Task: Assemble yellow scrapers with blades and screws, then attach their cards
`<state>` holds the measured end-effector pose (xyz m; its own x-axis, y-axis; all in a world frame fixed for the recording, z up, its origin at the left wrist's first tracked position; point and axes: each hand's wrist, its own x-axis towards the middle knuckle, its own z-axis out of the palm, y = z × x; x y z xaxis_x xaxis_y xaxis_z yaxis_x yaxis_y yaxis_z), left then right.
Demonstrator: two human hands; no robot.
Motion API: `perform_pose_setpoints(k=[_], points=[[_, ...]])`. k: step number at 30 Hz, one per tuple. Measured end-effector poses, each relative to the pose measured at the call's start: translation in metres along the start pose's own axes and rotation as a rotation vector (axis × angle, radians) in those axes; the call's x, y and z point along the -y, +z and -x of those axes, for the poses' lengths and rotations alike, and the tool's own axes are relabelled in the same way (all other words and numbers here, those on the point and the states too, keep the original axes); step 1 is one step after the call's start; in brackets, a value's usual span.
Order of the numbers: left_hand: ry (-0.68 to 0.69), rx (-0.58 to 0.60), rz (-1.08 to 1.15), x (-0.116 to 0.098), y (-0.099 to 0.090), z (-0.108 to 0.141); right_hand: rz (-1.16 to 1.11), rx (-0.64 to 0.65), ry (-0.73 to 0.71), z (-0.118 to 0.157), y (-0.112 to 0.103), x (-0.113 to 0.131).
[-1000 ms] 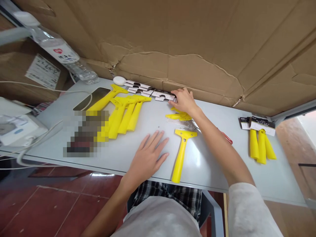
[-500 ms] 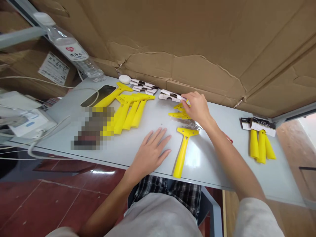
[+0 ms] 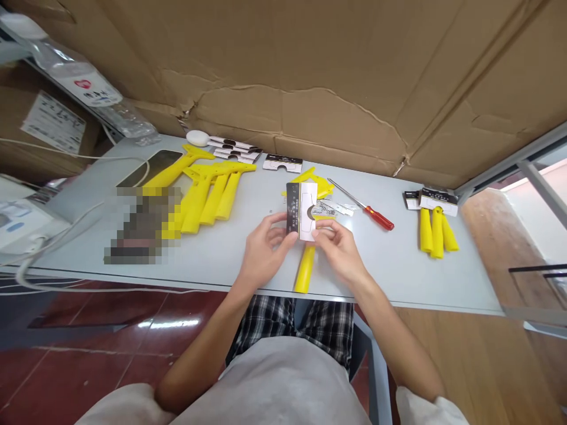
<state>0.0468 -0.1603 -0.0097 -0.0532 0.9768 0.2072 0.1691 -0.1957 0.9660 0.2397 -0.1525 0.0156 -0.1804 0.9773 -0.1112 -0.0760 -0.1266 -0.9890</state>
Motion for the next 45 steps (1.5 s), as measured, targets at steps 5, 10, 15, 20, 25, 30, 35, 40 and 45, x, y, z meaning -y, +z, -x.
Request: perform_pose_setpoints(k=[5, 10, 15, 20, 25, 30, 35, 40, 45], points=[[-0.148, 0.134, 0.211, 0.008, -0.007, -0.002, 0.156, 0.011, -0.047, 0.026, -0.011, -0.001], [-0.187, 0.386, 0.142, 0.001, -0.020, -0.004, 0.236, -0.121, -0.145, 0.027, -0.038, -0.001], [-0.208, 0.455, 0.077, -0.009, -0.021, -0.008, 0.184, -0.092, -0.125, 0.032, -0.055, -0.002], [-0.237, 0.404, 0.106, -0.010, -0.014, -0.008, 0.123, -0.083, -0.116, 0.040, -0.063, -0.008], [-0.270, 0.323, 0.137, -0.010, -0.012, -0.008, 0.162, -0.001, -0.114, 0.042, -0.068, -0.014], [-0.237, 0.267, 0.069, -0.009, -0.015, -0.009, 0.385, 0.026, -0.208, 0.042, -0.066, -0.010], [-0.069, 0.164, -0.186, -0.009, -0.016, -0.002, 0.575, -0.121, -0.284, 0.052, -0.073, -0.012], [-0.068, 0.230, -0.369, -0.016, -0.006, -0.005, 0.626, -0.143, -0.303, 0.073, -0.089, -0.014], [-0.119, 0.429, -0.771, -0.032, 0.010, -0.023, 0.653, -0.107, -0.308, 0.095, -0.094, -0.018]])
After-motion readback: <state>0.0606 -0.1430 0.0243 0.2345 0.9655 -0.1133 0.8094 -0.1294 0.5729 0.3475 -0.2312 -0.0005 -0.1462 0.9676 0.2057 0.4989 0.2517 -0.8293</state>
